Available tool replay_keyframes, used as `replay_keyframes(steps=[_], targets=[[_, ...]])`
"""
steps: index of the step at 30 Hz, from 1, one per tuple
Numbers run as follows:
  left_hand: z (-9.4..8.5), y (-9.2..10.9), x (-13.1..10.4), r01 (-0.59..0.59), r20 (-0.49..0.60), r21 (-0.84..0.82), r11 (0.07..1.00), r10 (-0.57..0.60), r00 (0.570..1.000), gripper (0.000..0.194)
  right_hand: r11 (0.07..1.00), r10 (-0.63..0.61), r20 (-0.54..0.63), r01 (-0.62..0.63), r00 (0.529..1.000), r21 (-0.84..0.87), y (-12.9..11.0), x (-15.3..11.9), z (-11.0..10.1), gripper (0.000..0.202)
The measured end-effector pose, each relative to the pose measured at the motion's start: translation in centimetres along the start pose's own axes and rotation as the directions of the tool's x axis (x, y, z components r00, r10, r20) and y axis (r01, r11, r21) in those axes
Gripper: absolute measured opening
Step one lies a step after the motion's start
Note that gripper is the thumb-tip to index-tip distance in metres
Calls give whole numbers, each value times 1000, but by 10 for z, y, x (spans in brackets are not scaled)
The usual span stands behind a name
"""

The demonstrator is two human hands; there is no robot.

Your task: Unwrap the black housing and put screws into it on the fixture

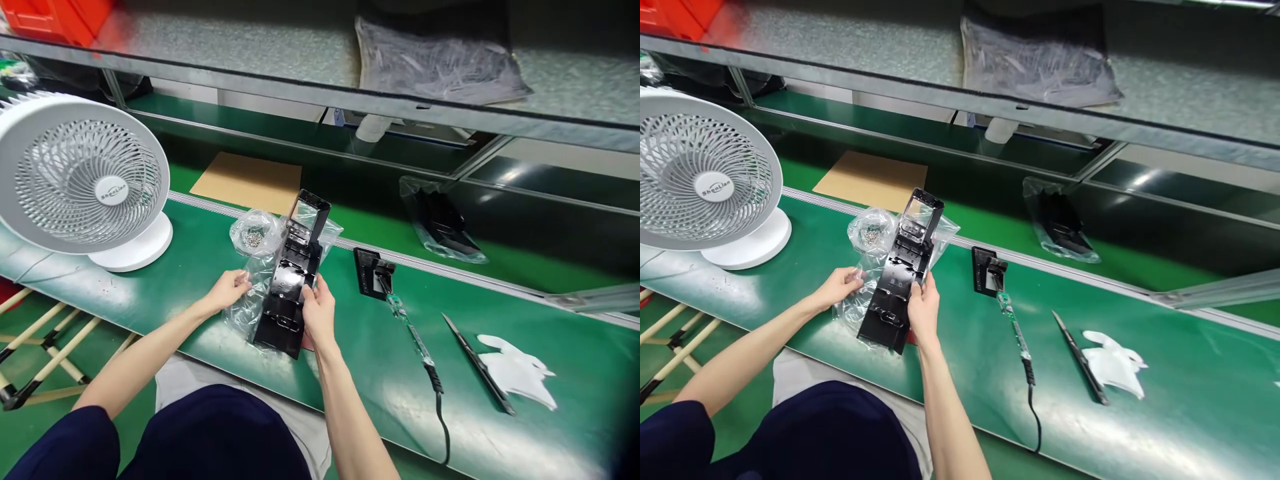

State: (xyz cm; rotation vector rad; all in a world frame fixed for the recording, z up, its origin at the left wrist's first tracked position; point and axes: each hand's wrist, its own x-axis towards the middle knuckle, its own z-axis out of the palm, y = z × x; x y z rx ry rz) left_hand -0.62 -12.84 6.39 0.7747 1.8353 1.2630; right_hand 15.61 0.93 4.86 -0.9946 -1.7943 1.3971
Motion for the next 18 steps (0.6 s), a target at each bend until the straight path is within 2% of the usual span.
replay_keyframes(steps=[2, 4, 5, 7, 10, 12, 13, 15, 17, 18], targets=[[11, 4, -8, 126, 172, -321, 939, -73, 982, 37, 999, -19, -9, 19, 1000, -45, 0, 0, 10, 61], [19, 7, -15, 204, 273, -501, 841, -71, 960, 58, 995, -40, -12, 39, 999, -95, -1, -1, 20, 57], [22, 8, -17, 216, 282, -546, 809, -65, 957, 67, 991, -50, -13, 48, 999, -124, -1, -2, 25, 56], [26, 9, -18, 192, 224, -605, 773, -66, 972, 76, 980, -67, -15, 63, 998, -189, -3, -6, 30, 55], [28, 8, -18, 170, 159, -664, 728, -85, 984, 79, 954, -108, -20, 98, 994, -285, -9, -11, 27, 56], [27, 6, -19, 187, 173, -684, 705, -92, 981, 78, 911, -210, -18, 189, 978, -367, -17, -12, 21, 54], [27, 4, -20, 195, 181, -692, 695, -94, 979, 77, 856, -298, 11, 272, 955, -441, -21, -12, 19, 49], [28, 2, -24, 195, 173, -711, 675, -101, 980, 75, 638, -449, 178, 454, 876, -623, -29, -9, 15, 38], [28, 0, -28, 186, 152, -721, 667, -110, 982, 74, 400, -447, 404, 582, 798, -708, -35, -2, 14, 29], [28, 0, -30, 180, 141, -723, 667, -113, 984, 73, 342, -401, 482, 615, 779, -711, -37, 2, 15, 26]])
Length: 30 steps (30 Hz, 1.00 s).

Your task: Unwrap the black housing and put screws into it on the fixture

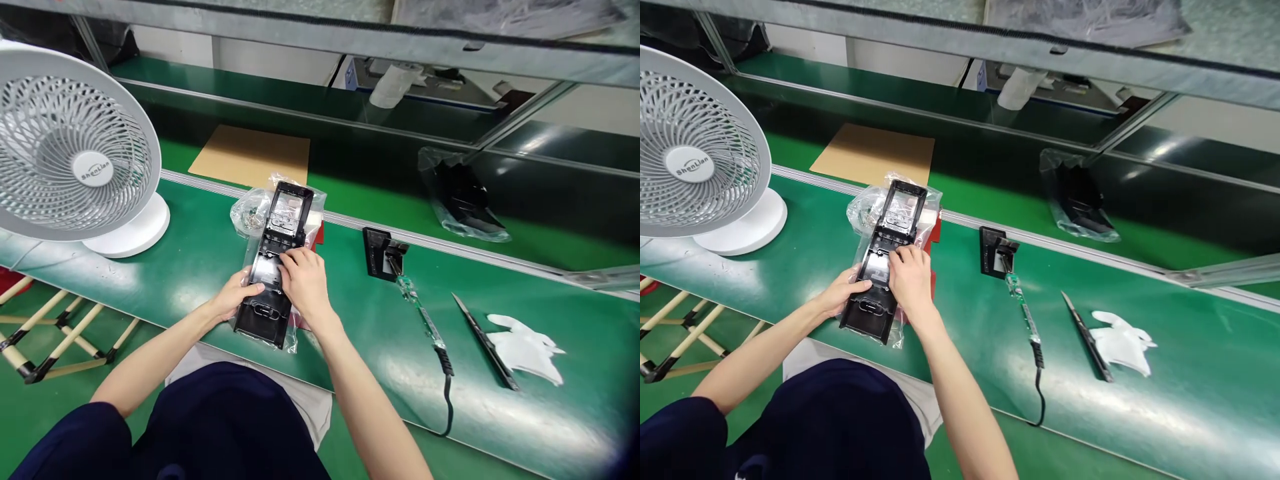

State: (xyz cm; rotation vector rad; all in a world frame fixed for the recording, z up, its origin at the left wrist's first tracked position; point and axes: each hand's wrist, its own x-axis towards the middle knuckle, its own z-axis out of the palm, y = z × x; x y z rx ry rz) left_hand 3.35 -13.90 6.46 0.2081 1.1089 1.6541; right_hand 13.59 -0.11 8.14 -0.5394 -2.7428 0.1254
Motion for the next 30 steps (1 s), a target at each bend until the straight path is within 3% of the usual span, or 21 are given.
replay_keyframes(steps=[2, 5, 11, 14, 16, 19, 22, 25, 27, 28, 30], targets=[[-1, -1, -3, -17, -4, 9, 1000, 17, 1000, 72, 998, -55, 107, 57, 993, -14, 3, 11, 0, 21], [-4, -1, -3, -54, -7, 29, 998, 54, 998, 71, 995, -99, 172, 102, 980, -6, 6, 27, -3, 20], [0, 6, 14, -155, -35, 68, 986, 157, 987, 71, 995, -89, 157, 96, 984, -38, 15, 44, -32, 20], [-2, 31, 25, -172, -38, 55, 984, 174, 984, 58, 993, -92, 79, 98, 993, -68, 36, 41, -52, 20], [-13, 60, 31, -265, -70, 106, 959, 273, 959, 38, 989, -129, 18, 130, 991, -68, 54, 33, -64, 23], [-42, 104, 39, -378, -184, 341, 861, 455, 871, 31, 983, -172, -54, 168, 984, -70, 76, 17, -71, 26], [-76, 129, 43, -243, -268, 568, 786, 456, 849, 28, 975, -211, -129, 198, 969, -105, 84, 7, -62, 28], [-99, 127, 41, -44, -348, 697, 715, 392, 851, 33, 964, -261, -207, 242, 943, -112, 83, 7, -42, 31], [-108, 117, 35, 35, -355, 803, 595, 431, 830, 47, 962, -271, -241, 256, 932, -92, 83, 10, -27, 29], [-111, 111, 30, 59, -341, 861, 504, 487, 804, 55, 963, -270, -256, 259, 928, -78, 83, 12, -20, 28], [-111, 98, 19, 68, -245, 957, 283, 656, 714, 66, 960, -276, -292, 276, 916, -44, 85, 15, -9, 26]])
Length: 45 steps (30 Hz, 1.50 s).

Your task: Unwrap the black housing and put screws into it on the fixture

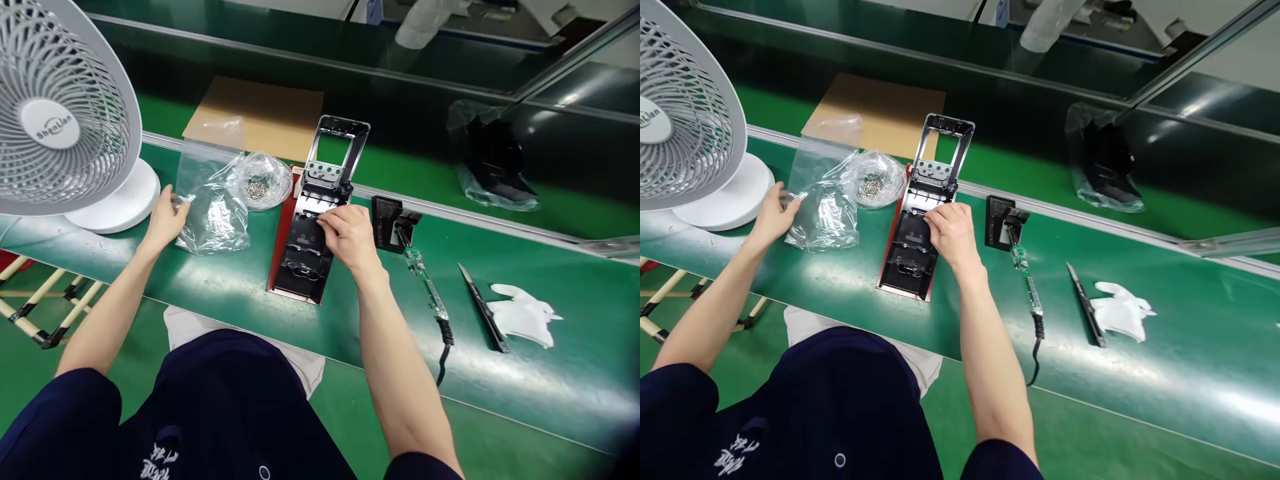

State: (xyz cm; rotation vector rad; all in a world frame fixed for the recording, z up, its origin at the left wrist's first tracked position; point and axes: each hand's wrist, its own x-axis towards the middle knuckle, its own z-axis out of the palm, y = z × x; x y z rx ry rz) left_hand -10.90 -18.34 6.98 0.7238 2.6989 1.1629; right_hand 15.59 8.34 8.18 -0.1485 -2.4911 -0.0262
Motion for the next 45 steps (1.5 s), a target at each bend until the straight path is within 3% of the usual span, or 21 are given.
replay_keyframes(steps=[1, 3, 7, 10, 14, 19, 21, 24, 26, 28, 31, 35, 40, 42, 45], targets=[[0, 0, -10, -93, -86, 69, 993, 99, 991, 66, 1000, -7, -19, 8, 1000, 21, 1, -1, 4, 25], [0, 3, -30, -288, -213, 158, 944, 317, 924, 59, 998, -29, -49, 32, 998, 59, 1, -3, 8, 23], [9, 19, -64, -580, -255, 242, 777, 628, 735, 42, 993, -57, -85, 65, 995, 95, -5, -6, 8, 20], [21, 30, -81, -698, -195, 235, 677, 736, 648, 37, 993, -57, -94, 66, 994, 97, -10, -9, 7, 19], [35, 41, -93, -803, -131, 136, 580, 814, 566, 35, 992, -79, -110, 89, 991, 88, -15, -12, 1, 16], [32, 71, -86, -857, -199, 8, 515, 841, 503, 35, 991, -115, -54, 118, 992, 55, -39, -11, -29, 14], [27, 92, -76, -909, -208, 17, 416, 891, 404, 33, 987, -154, -5, 154, 988, 52, -53, -10, -43, 16], [26, 124, -58, -990, -117, 37, 133, 985, 128, 23, 974, -224, 59, 220, 973, 63, -71, -9, -58, 24], [31, 140, -47, -997, 3, 36, -67, 998, -67, 14, 968, -243, 83, 236, 967, 80, -80, -11, -63, 28], [39, 148, -39, -976, 131, 21, -216, 969, -211, 15, 966, -249, 102, 238, 963, 104, -86, -14, -67, 32], [45, 153, -33, -936, 266, -12, -351, 902, -341, 18, 960, -263, 130, 246, 956, 133, -91, -21, -74, 33], [45, 160, -35, -856, 274, -52, -514, 817, -507, 15, 952, -277, 176, 245, 945, 184, -91, -24, -82, 31], [46, 174, -39, -726, 281, -114, -679, 679, -679, 19, 929, -334, 199, 286, 921, 235, -91, -25, -86, 30], [48, 177, -39, -696, 294, -131, -706, 642, -708, 20, 924, -347, 194, 299, 917, 238, -90, -26, -86, 29], [50, 181, -39, -696, 323, -131, -706, 634, -703, 24, 917, -362, 174, 315, 916, 245, -85, -26, -88, 28]])
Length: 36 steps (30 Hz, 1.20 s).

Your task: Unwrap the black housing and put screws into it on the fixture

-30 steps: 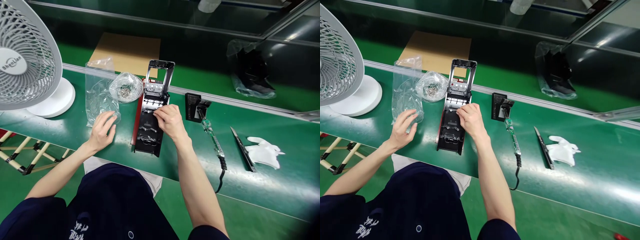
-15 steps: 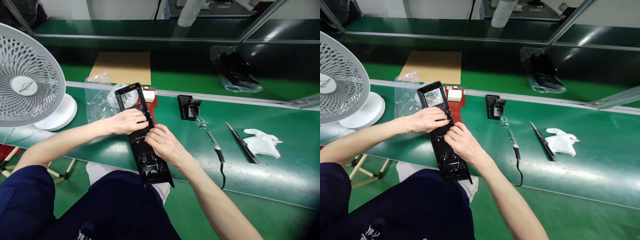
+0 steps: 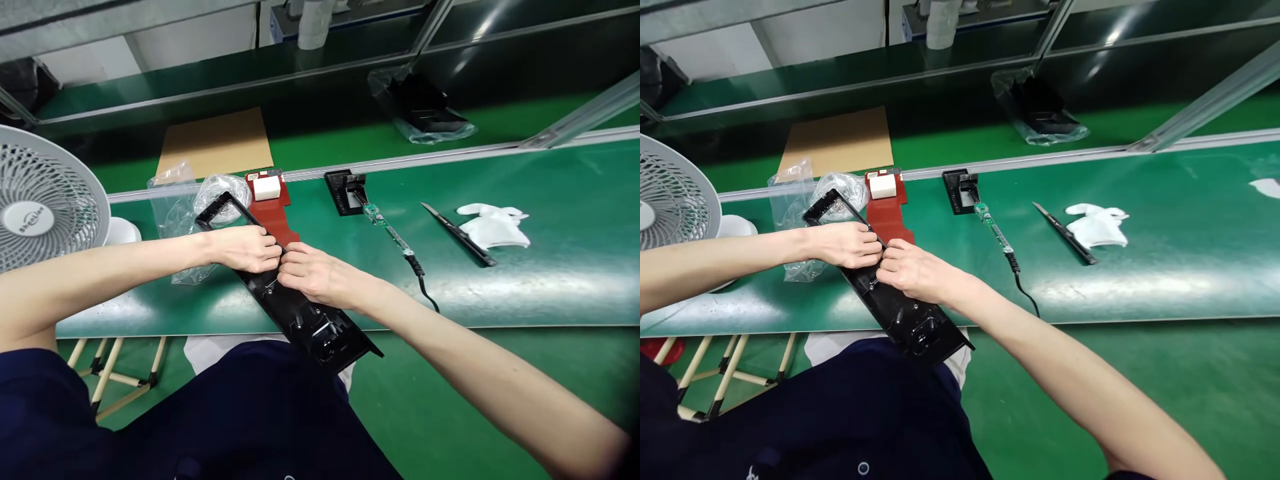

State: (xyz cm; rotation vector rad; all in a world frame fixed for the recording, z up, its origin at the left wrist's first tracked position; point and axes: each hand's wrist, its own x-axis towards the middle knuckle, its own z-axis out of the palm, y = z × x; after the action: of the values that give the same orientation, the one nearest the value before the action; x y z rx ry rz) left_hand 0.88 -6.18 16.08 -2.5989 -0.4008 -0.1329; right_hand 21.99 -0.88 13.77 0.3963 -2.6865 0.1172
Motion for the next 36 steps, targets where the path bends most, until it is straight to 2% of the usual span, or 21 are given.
replay_keyframes(steps=[5, 8, 10, 12, 17, 22, 25, 27, 29, 30, 31, 32, 33, 34, 35, 36], targets=[[-8, -8, 7, 99, 48, 11, 995, -100, 994, 25, 1000, -6, 21, 6, 1000, -6, 16, -3, -9, 22], [-20, -12, 10, 147, 6, 25, 989, -147, 989, 23, 1000, 9, 70, -9, 998, -9, 26, -3, -17, 17], [-30, -11, 12, 105, -60, 28, 994, -103, 993, 17, 1000, 24, 113, -23, 993, -10, 31, -3, -24, 18], [-37, -5, 14, 17, -75, 28, 999, -14, 997, 11, 999, 46, 171, -44, 984, -16, 35, 0, -31, 20], [-38, 12, 24, -139, 51, 94, 986, 135, 990, 19, 998, 61, 287, -58, 956, -20, 38, 15, -41, 16], [-31, 13, 31, -227, 169, 127, 966, 204, 964, 24, 999, 34, 386, -28, 922, -21, 36, 31, -42, 14], [-31, 8, 31, -288, 169, 87, 954, 271, 948, 23, 998, 25, 467, 5, 884, -62, 38, 39, -43, 13], [-32, 2, 32, -301, 137, 71, 951, 290, 947, 22, 997, 43, 473, -7, 880, -78, 42, 42, -50, 12], [-36, -7, 33, -265, 101, 93, 960, 256, 961, 22, 992, 95, 339, -59, 936, -113, 46, 42, -69, 13], [-39, -12, 33, -234, 87, 120, 965, 225, 971, 21, 985, 126, 201, -99, 971, -139, 48, 40, -83, 13], [-42, -19, 35, -199, 81, 153, 968, 188, 979, 21, 974, 152, 23, -146, 988, -172, 48, 37, -99, 15], [-45, -26, 36, -152, 85, 191, 970, 138, 987, 22, 962, 154, -172, -188, 973, -199, 47, 32, -116, 15], [-47, -33, 38, -90, 98, 224, 970, 70, 993, 23, 951, 132, -352, -218, 927, -218, 44, 27, -131, 15], [-48, -41, 40, -11, 120, 244, 970, -18, 993, 24, 939, 103, -482, -245, 870, -243, 40, 22, -144, 17], [-47, -50, 43, 89, 150, 247, 965, -129, 980, 26, 931, 70, -592, -265, 803, -251, 35, 16, -152, 18], [-45, -58, 45, 212, 181, 231, 950, -256, 950, 26, 923, 89, -666, -313, 740, -225, 29, 11, -156, 19]])
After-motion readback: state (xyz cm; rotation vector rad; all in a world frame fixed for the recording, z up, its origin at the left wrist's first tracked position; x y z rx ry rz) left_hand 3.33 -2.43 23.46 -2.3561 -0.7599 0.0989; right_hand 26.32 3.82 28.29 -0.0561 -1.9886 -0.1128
